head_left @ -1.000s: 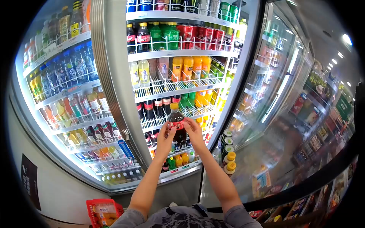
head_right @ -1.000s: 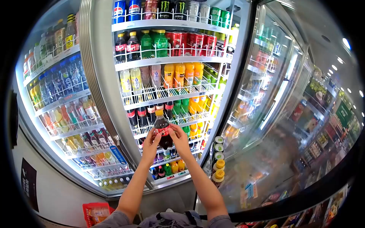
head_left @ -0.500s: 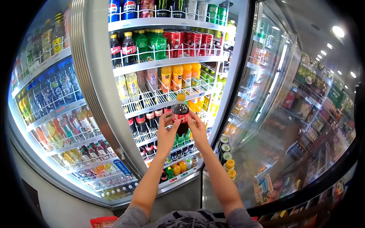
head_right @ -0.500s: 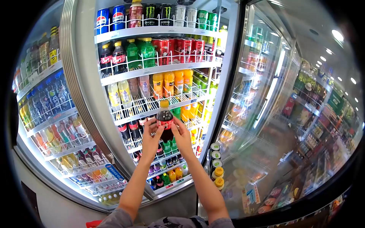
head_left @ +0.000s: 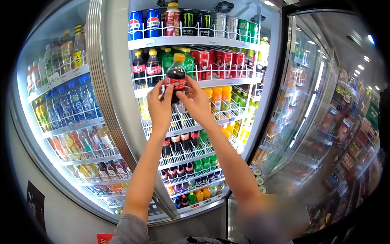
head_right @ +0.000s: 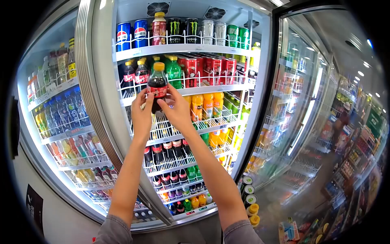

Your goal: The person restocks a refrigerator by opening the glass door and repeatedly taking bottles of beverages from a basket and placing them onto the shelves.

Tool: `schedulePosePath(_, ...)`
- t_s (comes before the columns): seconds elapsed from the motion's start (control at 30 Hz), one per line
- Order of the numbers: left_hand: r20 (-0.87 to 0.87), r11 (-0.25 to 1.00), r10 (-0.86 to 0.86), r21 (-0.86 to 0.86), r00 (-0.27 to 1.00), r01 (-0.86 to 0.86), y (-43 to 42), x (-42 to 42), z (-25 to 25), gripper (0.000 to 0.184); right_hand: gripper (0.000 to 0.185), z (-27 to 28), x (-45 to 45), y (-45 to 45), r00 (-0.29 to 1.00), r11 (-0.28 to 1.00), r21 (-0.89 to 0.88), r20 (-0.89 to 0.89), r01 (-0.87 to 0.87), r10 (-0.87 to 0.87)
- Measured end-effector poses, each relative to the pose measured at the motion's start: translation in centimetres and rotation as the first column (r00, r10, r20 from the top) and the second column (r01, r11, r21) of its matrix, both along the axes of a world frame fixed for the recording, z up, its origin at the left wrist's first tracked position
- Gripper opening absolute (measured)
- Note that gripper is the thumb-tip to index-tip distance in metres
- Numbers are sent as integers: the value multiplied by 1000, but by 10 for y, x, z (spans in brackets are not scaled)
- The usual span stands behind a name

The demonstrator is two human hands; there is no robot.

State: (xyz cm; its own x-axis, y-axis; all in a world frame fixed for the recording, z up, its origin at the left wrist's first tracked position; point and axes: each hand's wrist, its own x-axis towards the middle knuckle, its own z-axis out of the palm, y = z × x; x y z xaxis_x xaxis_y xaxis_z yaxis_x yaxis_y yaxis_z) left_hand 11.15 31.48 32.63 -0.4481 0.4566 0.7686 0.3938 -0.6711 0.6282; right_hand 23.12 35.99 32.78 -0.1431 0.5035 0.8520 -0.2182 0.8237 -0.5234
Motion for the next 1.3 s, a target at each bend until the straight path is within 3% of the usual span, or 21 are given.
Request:
schedulePosePath(0.07, 3, 999, 34, 12, 999, -34, 8, -12, 12, 45, 68, 16, -15, 7, 1000, 999, 37, 26, 4, -5)
schedulePosePath(0.1, -60, 980, 192, 64, 980, -188, 12, -16, 19, 45, 65, 22, -28, 16, 1000, 995, 97, 1, 19, -20)
schedulePosePath(0.17, -72, 948, 315, 82, 946, -309, 24, -28, 29, 46, 60, 40, -46, 20, 1000, 991, 136, -22, -14, 17)
schedulePosePath(0.27, -32, 949, 306, 85, 952, -302, 42, -34, 33, 52, 57, 57, -73, 39, 998, 957, 288, -41, -25, 38)
schedulePosePath(0.43, 49, 945, 319, 55, 946, -321, 54, -38, 41, 56, 57, 59, -104, 68, 994, 958, 266, 42, -110, 103)
schedulePosePath(0.5, 63, 919, 385, 71, 921, -389, 63, -40, 47, 55, 57, 60, -114, 74, 974, 952, 203, 36, -227, 225)
schedulePosePath(0.57, 142, 990, 139, -6, 980, -140, 62, -42, 56, 52, 56, 64, -120, 80, 982, 954, 235, 82, -184, 169)
schedulePosePath(0.6, 118, 967, 206, 128, 971, -221, 89, -57, 51, 47, 55, 64, -123, 83, 991, 967, 236, 109, -99, 75)
schedulePosePath(0.63, 99, 952, 266, 127, 959, -278, 95, -63, 53, 45, 54, 64, -126, 84, 990, 971, 238, 138, -14, -19)
schedulePosePath(0.7, 72, 933, 332, 121, 940, -339, 104, -70, 57, 42, 52, 63, -137, 91, 990, 985, 173, 143, -12, -13)
schedulePosePath(0.77, 56, 944, 312, 93, 949, -316, 105, -77, 58, 43, 54, 56, -147, 103, 950, 901, 354, 90, 251, -300)
schedulePosePath(0.83, 179, 985, 170, -10, 969, -171, 98, -74, 62, 42, 51, 56, -153, 105, 940, 895, 358, 111, 266, -323)
schedulePosePath(0.9, 201, 993, 99, -76, 975, -85, 81, -66, 68, 44, 48, 54, -156, 108, 856, 811, 427, 140, 400, -497)
schedulePosePath(0.97, 205, 946, 274, -232, 940, -226, 74, -61, 71, 48, 46, 48, -160, 107, 853, 819, 393, 139, 419, -503)
schedulePosePath(1.07, 163, 920, 226, -360, 960, -155, 84, -76, 68, 52, 35, 53, -158, 98, 857, 879, 231, 221, 418, -466)
schedulePosePath(1.17, 106, 917, 329, -274, 938, -290, 116, -91, 49, 51, 30, 46, -158, 105, 870, 860, 333, 176, 388, -460)
schedulePosePath(1.2, 105, 927, 325, -232, 940, -294, 122, -95, 48, 51, 20, 45, -155, 104, 855, 861, 354, 238, 365, -460)
schedulePosePath(1.3, 70, 918, 323, -265, 944, -295, 126, -98, 42, 50, 16, 44, -155, 102, 848, 845, 356, 208, 399, -488)
